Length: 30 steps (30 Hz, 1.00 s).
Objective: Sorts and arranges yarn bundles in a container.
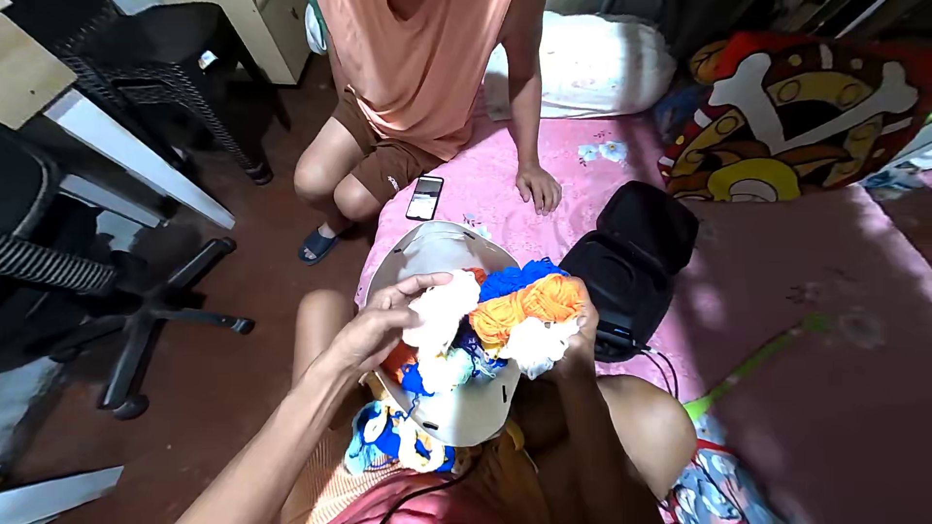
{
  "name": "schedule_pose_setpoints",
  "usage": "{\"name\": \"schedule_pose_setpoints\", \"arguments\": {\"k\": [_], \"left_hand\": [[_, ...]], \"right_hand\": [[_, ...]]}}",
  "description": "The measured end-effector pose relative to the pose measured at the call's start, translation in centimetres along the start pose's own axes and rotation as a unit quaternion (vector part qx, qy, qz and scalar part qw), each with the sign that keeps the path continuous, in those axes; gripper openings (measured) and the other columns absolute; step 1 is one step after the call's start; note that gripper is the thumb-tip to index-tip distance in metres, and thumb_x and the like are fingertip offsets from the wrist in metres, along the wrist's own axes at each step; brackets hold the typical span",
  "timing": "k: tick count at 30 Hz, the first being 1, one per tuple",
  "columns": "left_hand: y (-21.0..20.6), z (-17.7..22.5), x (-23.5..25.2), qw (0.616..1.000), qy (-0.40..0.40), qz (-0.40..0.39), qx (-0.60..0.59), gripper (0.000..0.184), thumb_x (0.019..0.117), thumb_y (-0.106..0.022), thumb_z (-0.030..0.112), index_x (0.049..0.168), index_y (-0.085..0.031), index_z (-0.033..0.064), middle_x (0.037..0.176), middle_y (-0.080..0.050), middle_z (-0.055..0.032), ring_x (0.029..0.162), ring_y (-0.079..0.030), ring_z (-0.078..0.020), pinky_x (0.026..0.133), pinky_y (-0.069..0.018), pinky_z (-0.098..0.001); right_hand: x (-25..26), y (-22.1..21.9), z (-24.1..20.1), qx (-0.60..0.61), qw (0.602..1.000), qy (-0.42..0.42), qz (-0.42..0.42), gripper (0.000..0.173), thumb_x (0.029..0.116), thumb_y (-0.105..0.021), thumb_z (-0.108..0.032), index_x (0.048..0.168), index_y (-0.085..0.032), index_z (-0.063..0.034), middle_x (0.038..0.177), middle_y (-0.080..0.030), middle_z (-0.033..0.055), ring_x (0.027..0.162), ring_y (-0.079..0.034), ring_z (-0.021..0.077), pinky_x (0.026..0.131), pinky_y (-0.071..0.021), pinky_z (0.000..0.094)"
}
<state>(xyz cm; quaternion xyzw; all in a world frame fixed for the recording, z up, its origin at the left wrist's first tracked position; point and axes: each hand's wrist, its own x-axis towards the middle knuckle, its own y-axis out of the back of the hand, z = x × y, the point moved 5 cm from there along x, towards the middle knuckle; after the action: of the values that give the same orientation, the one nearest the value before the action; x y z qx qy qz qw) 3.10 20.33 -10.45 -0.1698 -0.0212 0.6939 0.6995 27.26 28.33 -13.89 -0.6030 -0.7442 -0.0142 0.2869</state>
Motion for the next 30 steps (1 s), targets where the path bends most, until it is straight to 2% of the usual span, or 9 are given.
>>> {"name": "schedule_pose_setpoints", "arguments": {"k": [5, 8, 13, 17, 20, 22, 23, 26, 30], "left_hand": [[0.1, 1.3, 0.5, 0.983, -0.068, 0.009, 0.168, 0.063, 0.0790, -0.059, -0.003, 0.140, -0.056, 0.0092, 0.110, -0.070, 0.0013, 0.094, -0.067, -0.0051, 0.079, -0.0561, -0.0208], [-0.9, 1.4, 0.2, 0.992, -0.082, 0.049, 0.085, 0.058, 0.0809, -0.056, -0.004, 0.138, -0.059, 0.0072, 0.107, -0.072, -0.0001, 0.087, -0.068, -0.0046, 0.074, -0.0564, -0.0191], [-3.1, 0.6, -0.1, 0.978, -0.110, 0.041, -0.170, 0.042, 0.0846, -0.059, -0.005, 0.122, -0.070, 0.0101, 0.103, -0.075, -0.0046, 0.089, -0.073, -0.0095, 0.082, -0.0613, -0.0270], [-4.7, -0.3, 0.0, 0.980, -0.125, 0.020, -0.155, 0.022, 0.0886, -0.068, 0.006, 0.107, -0.077, 0.0125, 0.095, -0.077, -0.0010, 0.085, -0.073, -0.0074, 0.080, -0.0613, -0.0257], [-6.0, -0.7, 0.1, 0.970, -0.219, 0.010, 0.102, 0.015, 0.0931, -0.066, 0.021, 0.103, -0.075, 0.0150, 0.116, -0.068, 0.0090, 0.109, -0.062, 0.0004, 0.093, -0.0542, -0.0197], [-6.7, -1.0, 0.3, 0.927, -0.272, -0.011, 0.259, 0.019, 0.0934, -0.065, 0.033, 0.096, -0.078, 0.0186, 0.145, -0.056, -0.0026, 0.145, -0.039, -0.0153, 0.117, -0.0377, -0.0337], [-7.0, -1.1, 0.5, 0.917, -0.278, -0.038, 0.284, 0.018, 0.0925, -0.067, 0.034, 0.096, -0.079, 0.0198, 0.153, -0.050, -0.0083, 0.151, -0.031, -0.0225, 0.122, -0.0320, -0.0402], [-7.1, -1.4, 0.8, 0.925, -0.242, -0.095, 0.278, 0.010, 0.0847, -0.076, 0.026, 0.091, -0.079, 0.0189, 0.146, -0.055, -0.0084, 0.139, -0.047, -0.0088, 0.113, -0.0437, -0.0283], [-6.2, -1.4, 0.6, 0.942, -0.223, -0.002, 0.250, 0.009, 0.0812, -0.068, 0.018, 0.081, -0.073, 0.0109, 0.120, -0.066, -0.0027, 0.115, -0.058, 0.0008, 0.094, -0.0502, -0.0173]], "right_hand": [[0.0, -0.1, 0.0, 0.001, 1.000, 0.017, -0.006, 0.031, 0.0896, -0.070, -0.021, 0.120, -0.067, -0.0121, 0.119, -0.069, -0.0086, 0.109, -0.063, 0.0010, 0.096, -0.0539, 0.0239], [0.1, -0.2, 0.1, 0.019, 1.000, 0.020, -0.008, 0.034, 0.0884, -0.072, -0.022, 0.121, -0.067, -0.0115, 0.118, -0.069, -0.0083, 0.109, -0.064, 0.0012, 0.096, -0.0540, 0.0241], [0.1, -0.4, 0.2, 0.058, 0.998, 0.004, -0.008, 0.038, 0.0872, -0.075, -0.023, 0.123, -0.066, -0.0115, 0.116, -0.070, -0.0076, 0.107, -0.065, 0.0023, 0.095, -0.0550, 0.0255], [-0.2, -0.7, 0.1, 0.088, 0.996, -0.034, 0.010, 0.039, 0.0850, -0.075, -0.017, 0.121, -0.064, -0.0085, 0.110, -0.071, -0.0063, 0.102, -0.067, 0.0024, 0.092, -0.0561, 0.0258], [-0.3, -1.2, 0.1, 0.079, 0.997, -0.027, -0.004, 0.034, 0.0876, -0.074, -0.019, 0.119, -0.067, -0.0080, 0.112, -0.072, -0.0059, 0.103, -0.066, 0.0017, 0.093, -0.0557, 0.0252], [-0.5, -1.5, 0.0, 0.032, 0.999, -0.023, -0.014, 0.026, 0.0918, -0.064, -0.007, 0.116, -0.067, 0.0015, 0.110, -0.072, -0.0009, 0.102, -0.066, 0.0016, 0.094, -0.0557, 0.0252], [-0.6, -1.8, 0.0, 0.013, 0.999, -0.029, -0.031, 0.026, 0.0927, -0.058, -0.001, 0.117, -0.065, 0.0064, 0.111, -0.072, 0.0021, 0.103, -0.066, 0.0018, 0.095, -0.0548, 0.0252], [-0.7, -2.8, 0.5, 0.051, 0.996, -0.069, -0.039, 0.041, 0.0956, -0.056, 0.000, 0.136, -0.058, 0.0033, 0.132, -0.066, 0.0075, 0.117, -0.064, 0.0095, 0.103, -0.0525, 0.0317], [-1.2, -2.5, 0.9, 0.002, 0.998, -0.022, -0.060, 0.063, 0.0927, -0.067, -0.013, 0.149, -0.045, 0.0038, 0.151, -0.051, 0.0148, 0.136, -0.053, 0.0155, 0.112, -0.0455, 0.0334]]}}
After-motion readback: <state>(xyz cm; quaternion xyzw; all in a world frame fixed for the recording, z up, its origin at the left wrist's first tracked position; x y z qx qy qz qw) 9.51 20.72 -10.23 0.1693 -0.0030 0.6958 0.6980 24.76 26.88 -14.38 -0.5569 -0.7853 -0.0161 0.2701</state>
